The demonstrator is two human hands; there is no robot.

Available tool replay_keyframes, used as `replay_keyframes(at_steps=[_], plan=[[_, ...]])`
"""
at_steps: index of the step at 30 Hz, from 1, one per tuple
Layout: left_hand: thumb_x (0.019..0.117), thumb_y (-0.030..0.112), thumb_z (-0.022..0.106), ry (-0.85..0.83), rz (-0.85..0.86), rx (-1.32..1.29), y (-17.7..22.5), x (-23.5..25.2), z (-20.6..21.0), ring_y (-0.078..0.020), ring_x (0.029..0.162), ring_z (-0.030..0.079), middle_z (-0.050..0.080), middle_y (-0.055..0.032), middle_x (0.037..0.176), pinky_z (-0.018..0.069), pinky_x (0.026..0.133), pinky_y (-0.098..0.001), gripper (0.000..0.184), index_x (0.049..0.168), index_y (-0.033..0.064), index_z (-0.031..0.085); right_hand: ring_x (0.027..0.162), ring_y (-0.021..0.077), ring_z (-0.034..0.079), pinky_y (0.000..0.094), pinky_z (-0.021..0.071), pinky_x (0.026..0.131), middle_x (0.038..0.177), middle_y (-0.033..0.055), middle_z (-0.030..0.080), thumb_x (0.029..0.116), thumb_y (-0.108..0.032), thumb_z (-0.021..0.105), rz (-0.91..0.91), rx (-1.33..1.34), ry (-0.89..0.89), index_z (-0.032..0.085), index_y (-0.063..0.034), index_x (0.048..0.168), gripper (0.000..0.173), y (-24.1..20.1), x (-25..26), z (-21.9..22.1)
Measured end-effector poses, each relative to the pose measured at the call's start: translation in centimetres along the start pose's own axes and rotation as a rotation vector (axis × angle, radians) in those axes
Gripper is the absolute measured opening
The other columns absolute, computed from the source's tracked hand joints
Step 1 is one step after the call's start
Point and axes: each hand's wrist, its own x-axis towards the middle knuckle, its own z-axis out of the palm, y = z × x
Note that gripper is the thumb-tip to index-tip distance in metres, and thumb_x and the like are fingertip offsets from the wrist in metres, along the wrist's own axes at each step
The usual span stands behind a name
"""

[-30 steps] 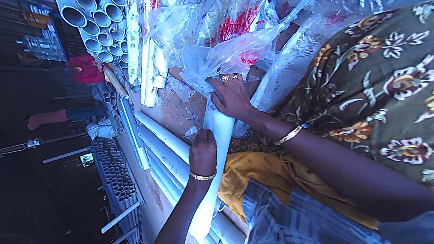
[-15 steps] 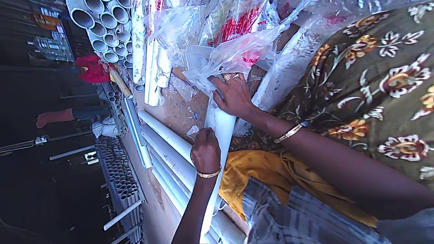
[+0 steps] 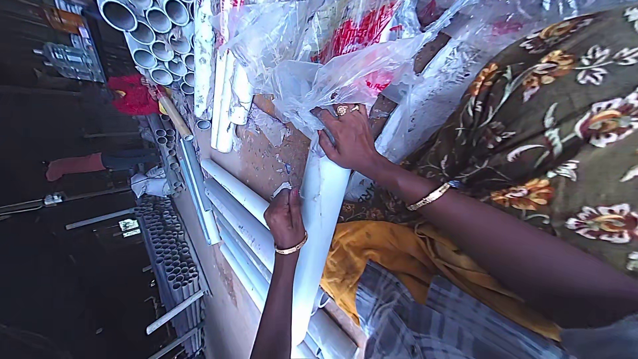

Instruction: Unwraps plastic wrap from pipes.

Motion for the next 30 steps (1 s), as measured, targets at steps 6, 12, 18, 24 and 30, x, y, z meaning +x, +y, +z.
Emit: replay_keyframes(at_steps=[6,12,18,24,30], plan=[[0.0912,0.002,0.067,-0.235,0.032,-0.027,-0.1,0.9,-1.9,-0.0169,0.077,0.07,0.073,-0.0205,0.096,0.0576,0.072,-0.0249,0.02,0.106,-0.0064,0.077,0.098,0.0442,0.066,0.0573,0.0426,0.084,0.101,0.0251,0.07,0.0934,-0.022,0.046,-0.007,0.003,0.027,0.073,-0.0036,0.116,0.039,0.0,-0.1,0.0],[0.0943,0.002,0.066,-0.542,0.139,0.275,2.6,1.0,-3.0,-0.0399,0.093,0.074,0.074,-0.0253,0.104,0.0607,0.081,-0.0468,0.019,0.107,-0.0085,0.076,0.097,0.0438,0.066,0.0572,0.042,0.085,0.1,0.0248,0.07,0.094,-0.022,0.046,-0.008,-0.004,0.028,0.073,-0.0033,0.115,0.039,0.0,-0.1,-0.1],[0.0924,-0.005,0.064,-0.612,0.176,0.52,5.0,1.7,-2.3,-0.0396,0.086,0.074,0.073,-0.0248,0.098,0.0603,0.069,-0.0454,0.014,0.098,-0.0105,0.075,0.092,0.0438,0.066,0.0578,0.0422,0.083,0.092,0.0237,0.069,0.0939,-0.022,0.046,0.006,-0.003,0.001,0.072,-0.003,0.116,0.039,-0.1,-0.1,-0.2],[0.0905,-0.007,0.063,-0.496,0.223,0.488,4.0,1.4,-1.8,-0.0382,0.079,0.074,0.073,-0.0239,0.09,0.0599,0.064,-0.0433,0.012,0.089,-0.0108,0.074,0.095,0.0439,0.066,0.0574,0.0421,0.085,0.094,0.0239,0.07,0.094,-0.022,0.046,0.011,0.006,-0.003,0.073,-0.0035,0.116,0.039,-0.2,0.1,0.1],[0.0916,-0.005,0.063,-0.561,0.161,0.227,2.5,2.2,-3.3,-0.0362,0.086,0.075,0.075,-0.0235,0.101,0.0608,0.077,-0.046,0.018,0.101,-0.0073,0.077,0.097,0.0453,0.066,0.0588,0.0427,0.086,0.097,0.0252,0.07,0.0945,-0.022,0.047,0.03,0.008,-0.024,0.072,-0.0031,0.118,0.04,-0.3,0.0,-0.3]])
